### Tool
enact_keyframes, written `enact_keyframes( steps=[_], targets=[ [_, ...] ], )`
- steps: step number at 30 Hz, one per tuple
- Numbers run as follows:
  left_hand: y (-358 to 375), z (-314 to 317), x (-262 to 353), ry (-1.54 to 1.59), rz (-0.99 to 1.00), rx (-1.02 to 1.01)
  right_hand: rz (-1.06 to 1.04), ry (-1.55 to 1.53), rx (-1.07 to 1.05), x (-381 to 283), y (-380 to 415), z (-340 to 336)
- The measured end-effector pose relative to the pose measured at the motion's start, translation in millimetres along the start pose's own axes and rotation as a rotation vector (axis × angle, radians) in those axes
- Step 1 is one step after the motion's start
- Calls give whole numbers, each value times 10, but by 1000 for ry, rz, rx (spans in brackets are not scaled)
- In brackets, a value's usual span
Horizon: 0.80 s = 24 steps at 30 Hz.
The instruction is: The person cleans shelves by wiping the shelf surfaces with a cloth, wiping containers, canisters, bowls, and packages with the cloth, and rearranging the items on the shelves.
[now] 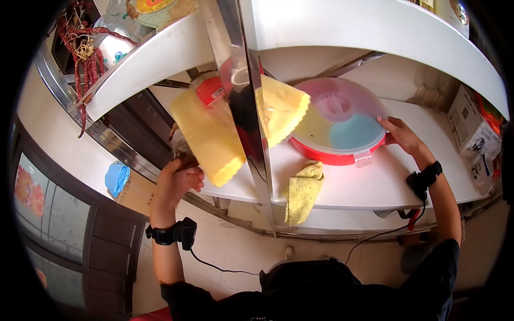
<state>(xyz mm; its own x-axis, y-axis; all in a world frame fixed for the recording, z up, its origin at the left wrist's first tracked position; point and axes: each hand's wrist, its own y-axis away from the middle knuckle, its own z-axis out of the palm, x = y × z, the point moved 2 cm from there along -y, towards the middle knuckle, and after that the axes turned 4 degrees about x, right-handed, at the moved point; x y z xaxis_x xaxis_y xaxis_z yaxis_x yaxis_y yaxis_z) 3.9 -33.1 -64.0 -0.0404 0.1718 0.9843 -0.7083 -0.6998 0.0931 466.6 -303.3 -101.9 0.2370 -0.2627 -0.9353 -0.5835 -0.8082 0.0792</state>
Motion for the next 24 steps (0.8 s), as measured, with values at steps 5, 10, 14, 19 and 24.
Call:
enact_keyframes(
  steps=[5,10,14,19,24],
  targets=[
    [-393,306,-20,66,-7,-269,-1,-18,22,20,4,-5],
    [-777,724,-102,73,15,-203,15,-14,33,15,10,-14],
    [-1108,1026,-216,45,-51,-331,18,-40,28,9,30,-12],
    [-1226,1541,-166,46,-211,-497,13,-50,51,22,-12,76],
    [-1245,1791,-177,-52,-186,-422,-19,-106,53,46,17,99]
  ],
)
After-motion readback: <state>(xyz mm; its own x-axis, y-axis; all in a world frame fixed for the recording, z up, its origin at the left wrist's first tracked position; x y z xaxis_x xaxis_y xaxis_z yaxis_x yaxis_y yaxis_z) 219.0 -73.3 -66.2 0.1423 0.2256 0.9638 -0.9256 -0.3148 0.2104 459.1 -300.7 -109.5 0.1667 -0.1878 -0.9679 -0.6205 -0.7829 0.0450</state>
